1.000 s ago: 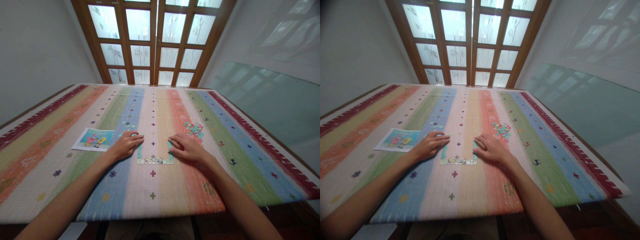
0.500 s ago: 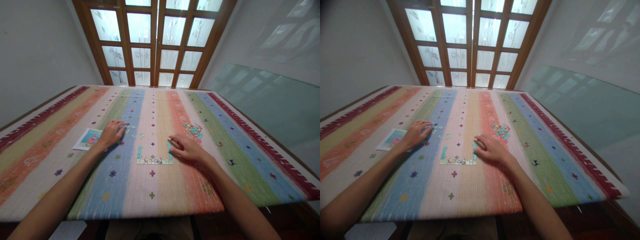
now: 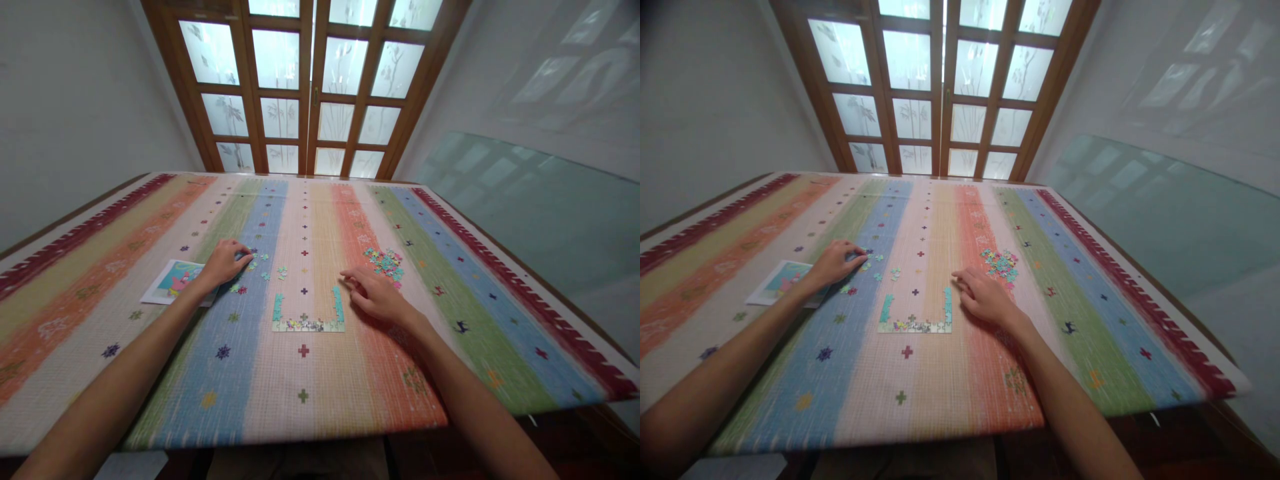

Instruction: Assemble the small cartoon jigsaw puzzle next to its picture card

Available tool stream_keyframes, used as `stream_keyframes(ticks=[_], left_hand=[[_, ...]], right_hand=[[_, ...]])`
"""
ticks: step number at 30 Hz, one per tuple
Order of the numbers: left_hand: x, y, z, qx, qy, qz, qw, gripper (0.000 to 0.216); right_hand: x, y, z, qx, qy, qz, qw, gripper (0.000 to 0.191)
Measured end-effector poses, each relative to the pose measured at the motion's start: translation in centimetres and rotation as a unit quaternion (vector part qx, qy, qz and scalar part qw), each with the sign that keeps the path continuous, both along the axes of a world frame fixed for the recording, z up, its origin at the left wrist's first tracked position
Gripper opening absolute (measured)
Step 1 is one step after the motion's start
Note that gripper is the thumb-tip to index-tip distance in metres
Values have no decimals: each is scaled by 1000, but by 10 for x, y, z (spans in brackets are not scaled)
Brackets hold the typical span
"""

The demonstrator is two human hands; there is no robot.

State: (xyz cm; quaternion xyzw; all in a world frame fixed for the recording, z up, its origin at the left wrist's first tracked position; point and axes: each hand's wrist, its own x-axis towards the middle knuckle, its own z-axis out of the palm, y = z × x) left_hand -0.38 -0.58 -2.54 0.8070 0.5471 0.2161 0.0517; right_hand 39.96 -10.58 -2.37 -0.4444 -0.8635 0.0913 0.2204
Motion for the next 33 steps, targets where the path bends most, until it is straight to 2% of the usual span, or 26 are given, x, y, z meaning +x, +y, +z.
stream_keyframes(ticks=[6, 12, 23, 29, 33], left_hand=[[-7, 0, -6, 0, -41, -3, 999, 29], [-3, -6, -7, 26, -19, 58, 998, 31], [0, -8, -6, 19, -35, 57, 998, 23], [-1, -11, -4, 26, -16, 60, 998, 32], [1, -12, -4, 18, -10, 55, 998, 30]], right_hand=[[-1, -1, 0, 5, -1, -5, 1000, 45], [-1, -2, 2, 6, -3, -3, 1000, 42], [-2, -1, 0, 7, -19, -2, 1000, 36], [-2, -1, 0, 10, -22, -2, 1000, 35], [-2, -1, 0, 5, -26, -1, 1000, 31]])
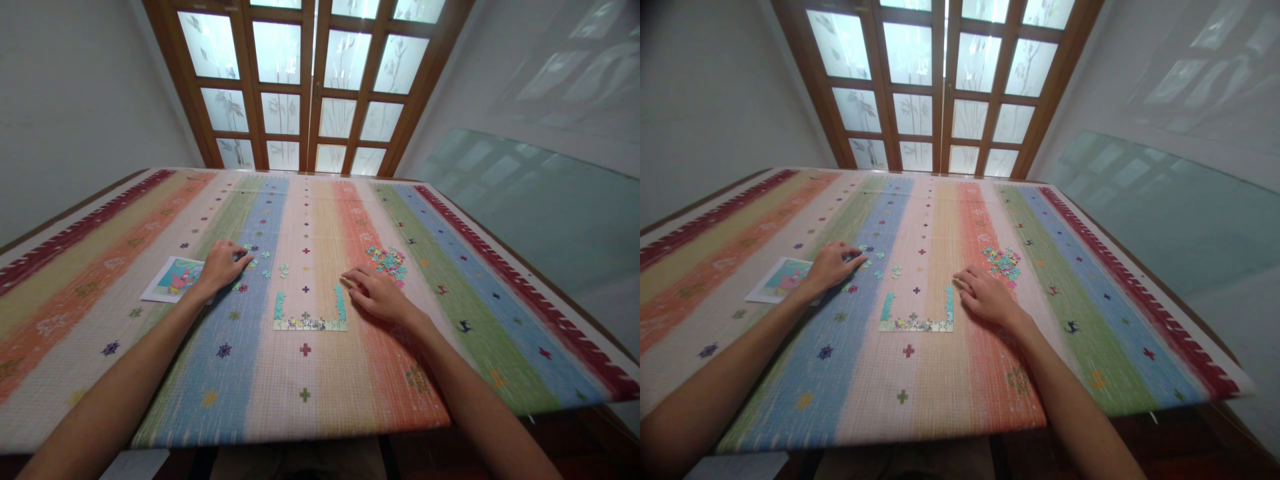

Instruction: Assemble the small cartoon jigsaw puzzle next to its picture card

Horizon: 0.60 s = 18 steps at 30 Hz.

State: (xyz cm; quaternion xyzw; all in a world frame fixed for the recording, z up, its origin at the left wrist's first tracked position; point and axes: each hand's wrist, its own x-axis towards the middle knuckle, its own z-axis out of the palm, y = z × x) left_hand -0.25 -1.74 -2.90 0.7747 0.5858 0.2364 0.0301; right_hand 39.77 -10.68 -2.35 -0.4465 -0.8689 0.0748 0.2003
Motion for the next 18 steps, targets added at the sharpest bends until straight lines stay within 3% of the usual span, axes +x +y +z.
stream_keyframes(ticks=[5, 9, 15, 18], left_hand=[[2, -1, 3, -13, -51, 20, 998, 22], [8, -11, 16, -35, -126, 10, 991, 23], [31, -40, 34, -143, -144, -160, 966, 29], [45, -51, 31, -171, -139, -188, 957, 26]], right_hand=[[0, 0, 1, -3, 17, -5, 1000, 36], [0, -1, 2, -5, 24, -6, 1000, 38], [-1, -1, 2, -6, 23, 1, 1000, 36], [-1, -2, 3, -6, 22, 5, 1000, 34]])
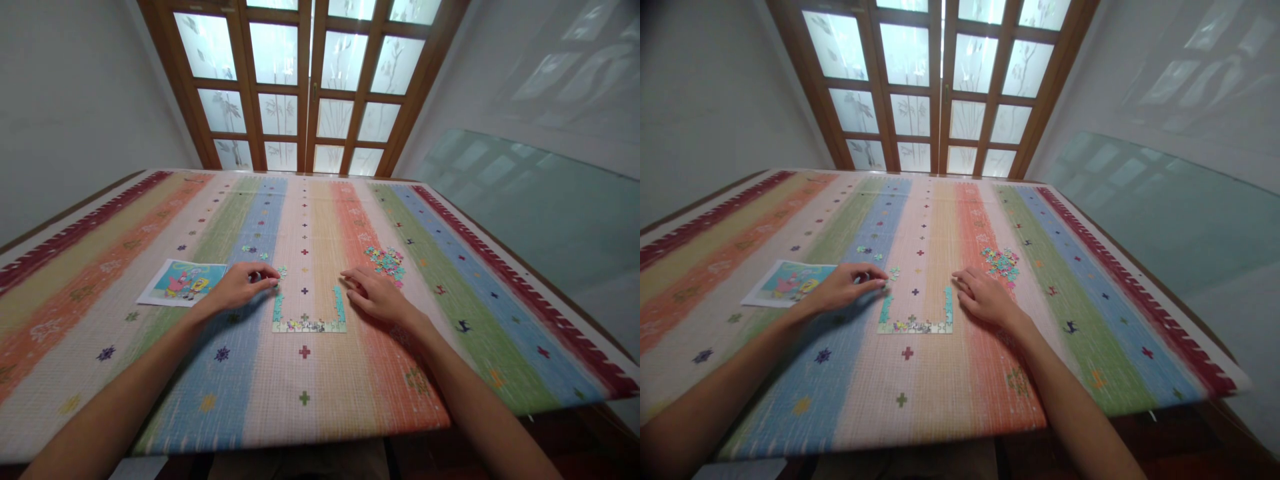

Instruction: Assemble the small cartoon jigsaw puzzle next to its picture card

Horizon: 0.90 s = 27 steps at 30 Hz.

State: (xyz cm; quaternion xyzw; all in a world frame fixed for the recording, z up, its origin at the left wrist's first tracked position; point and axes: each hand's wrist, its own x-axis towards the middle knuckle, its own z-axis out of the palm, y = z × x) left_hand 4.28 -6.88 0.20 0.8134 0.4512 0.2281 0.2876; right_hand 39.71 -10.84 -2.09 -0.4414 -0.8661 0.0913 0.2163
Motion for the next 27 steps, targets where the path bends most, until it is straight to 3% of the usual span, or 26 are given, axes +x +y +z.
stream_keyframes(ticks=[7, 27], left_hand=[[17, -10, -7, -22, -7, -5, 1000, 19], [14, -9, -18, 101, 83, -28, 991, 15]], right_hand=[[2, 1, -3, -2, 3, -10, 1000, 39], [0, 1, -2, 4, -12, 1, 1000, 32]])
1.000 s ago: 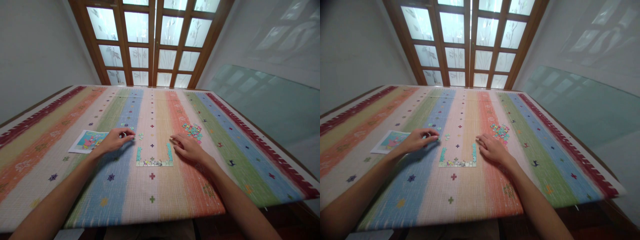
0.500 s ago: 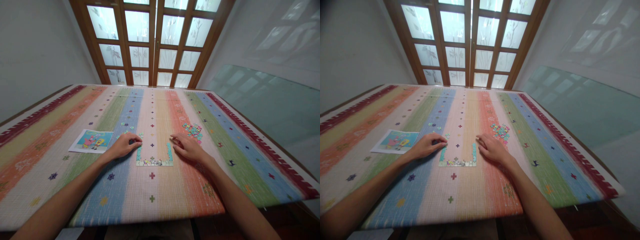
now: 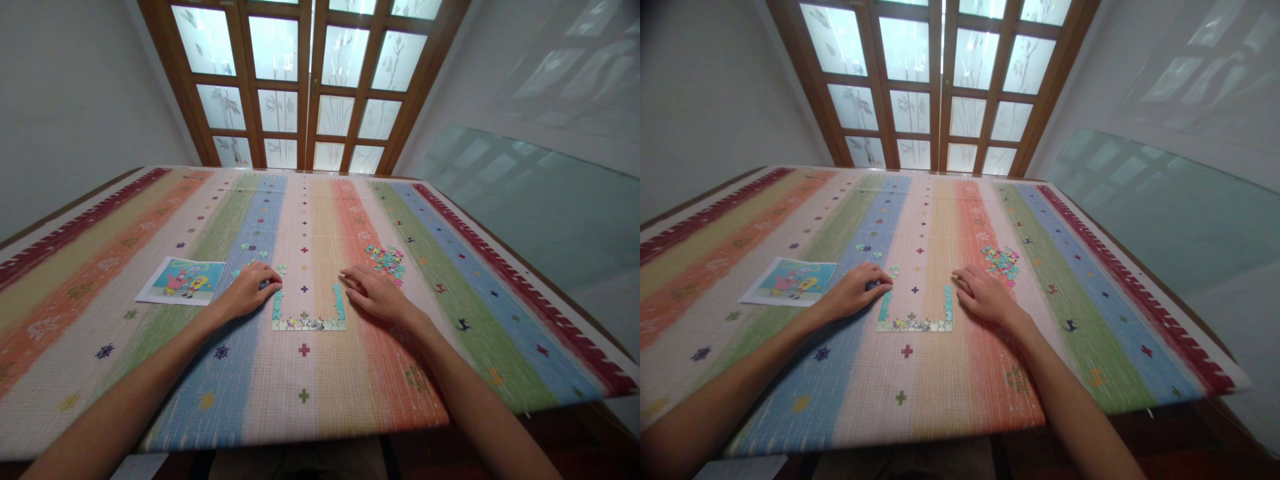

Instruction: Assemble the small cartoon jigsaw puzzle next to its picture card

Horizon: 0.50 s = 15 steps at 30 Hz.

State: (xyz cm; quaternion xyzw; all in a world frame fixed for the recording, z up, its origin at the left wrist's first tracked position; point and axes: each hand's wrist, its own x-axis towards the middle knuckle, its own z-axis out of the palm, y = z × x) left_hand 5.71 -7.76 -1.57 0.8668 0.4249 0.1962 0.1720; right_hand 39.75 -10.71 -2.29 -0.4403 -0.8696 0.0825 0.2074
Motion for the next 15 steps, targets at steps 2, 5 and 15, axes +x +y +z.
stream_keyframes(ticks=[2, 5, 15], left_hand=[[0, 0, 0, 4, 5, -6, 1000, 16], [-1, 0, 0, 13, 7, -13, 1000, 17], [-4, 0, -1, 12, 0, -29, 999, 18]], right_hand=[[0, 0, 0, -6, -5, 0, 1000, 32], [0, 0, 1, -8, -3, 3, 1000, 31], [1, 1, 0, -9, -1, 1, 1000, 30]])
